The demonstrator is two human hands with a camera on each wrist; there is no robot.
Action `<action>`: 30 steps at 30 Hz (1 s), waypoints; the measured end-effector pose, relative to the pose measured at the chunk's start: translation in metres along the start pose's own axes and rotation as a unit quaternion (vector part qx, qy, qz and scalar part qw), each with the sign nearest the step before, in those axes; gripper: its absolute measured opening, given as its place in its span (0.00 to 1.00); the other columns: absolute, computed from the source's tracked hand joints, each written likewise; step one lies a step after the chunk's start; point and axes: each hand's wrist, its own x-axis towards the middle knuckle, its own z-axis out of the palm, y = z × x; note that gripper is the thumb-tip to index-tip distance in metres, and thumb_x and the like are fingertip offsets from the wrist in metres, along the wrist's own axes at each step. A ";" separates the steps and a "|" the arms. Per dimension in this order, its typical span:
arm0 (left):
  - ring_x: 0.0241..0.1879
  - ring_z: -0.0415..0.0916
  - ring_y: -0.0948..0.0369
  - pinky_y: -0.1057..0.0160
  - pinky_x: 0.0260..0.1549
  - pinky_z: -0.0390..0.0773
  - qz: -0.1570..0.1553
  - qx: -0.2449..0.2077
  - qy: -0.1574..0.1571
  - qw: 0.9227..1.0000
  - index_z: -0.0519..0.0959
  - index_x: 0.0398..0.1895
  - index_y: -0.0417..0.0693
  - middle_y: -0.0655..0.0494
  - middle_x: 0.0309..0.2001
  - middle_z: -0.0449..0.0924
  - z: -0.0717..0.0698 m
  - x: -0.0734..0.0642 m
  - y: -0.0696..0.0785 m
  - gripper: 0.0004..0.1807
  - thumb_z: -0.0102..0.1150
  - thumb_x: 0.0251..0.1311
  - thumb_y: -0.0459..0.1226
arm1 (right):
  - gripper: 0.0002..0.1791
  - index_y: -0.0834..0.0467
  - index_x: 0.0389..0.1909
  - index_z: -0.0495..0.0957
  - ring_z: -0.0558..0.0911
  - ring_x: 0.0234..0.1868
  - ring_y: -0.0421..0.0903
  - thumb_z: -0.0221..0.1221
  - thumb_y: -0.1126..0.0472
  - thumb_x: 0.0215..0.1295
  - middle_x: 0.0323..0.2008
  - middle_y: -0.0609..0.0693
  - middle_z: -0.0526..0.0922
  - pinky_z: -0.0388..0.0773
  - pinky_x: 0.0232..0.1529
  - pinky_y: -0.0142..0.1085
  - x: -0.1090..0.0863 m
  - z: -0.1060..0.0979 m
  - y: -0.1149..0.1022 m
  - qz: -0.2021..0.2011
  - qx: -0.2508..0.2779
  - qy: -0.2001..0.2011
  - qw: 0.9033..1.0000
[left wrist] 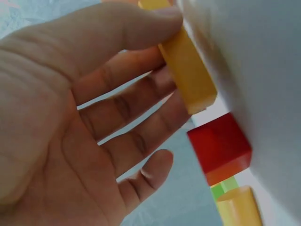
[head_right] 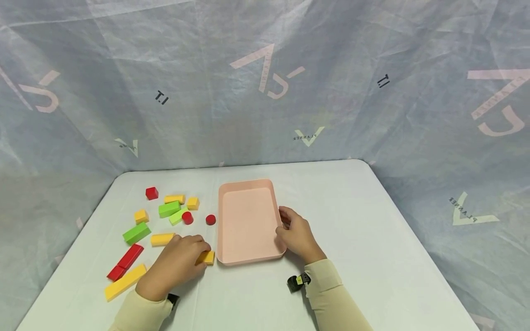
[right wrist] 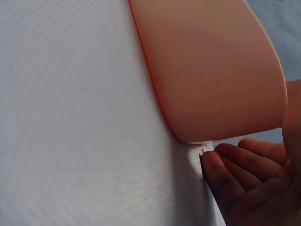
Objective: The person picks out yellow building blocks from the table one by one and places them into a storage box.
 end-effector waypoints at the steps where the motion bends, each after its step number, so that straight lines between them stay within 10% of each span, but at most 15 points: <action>1: 0.33 0.78 0.61 0.56 0.38 0.72 0.000 0.001 0.005 1.000 0.89 0.38 0.54 0.63 0.33 0.82 -0.001 0.000 0.000 0.14 0.81 0.47 0.42 | 0.34 0.61 0.72 0.70 0.83 0.63 0.54 0.58 0.69 0.62 0.63 0.59 0.82 0.79 0.63 0.46 0.000 0.000 -0.001 0.000 0.002 0.000 1.000; 30: 0.29 0.72 0.61 0.59 0.35 0.72 0.045 0.027 0.110 0.993 0.88 0.37 0.53 0.62 0.31 0.79 -0.025 0.008 0.006 0.12 0.78 0.49 0.42 | 0.32 0.55 0.71 0.73 0.85 0.59 0.48 0.59 0.65 0.63 0.60 0.51 0.84 0.81 0.61 0.46 -0.001 -0.001 -0.002 0.010 -0.022 -0.001 1.000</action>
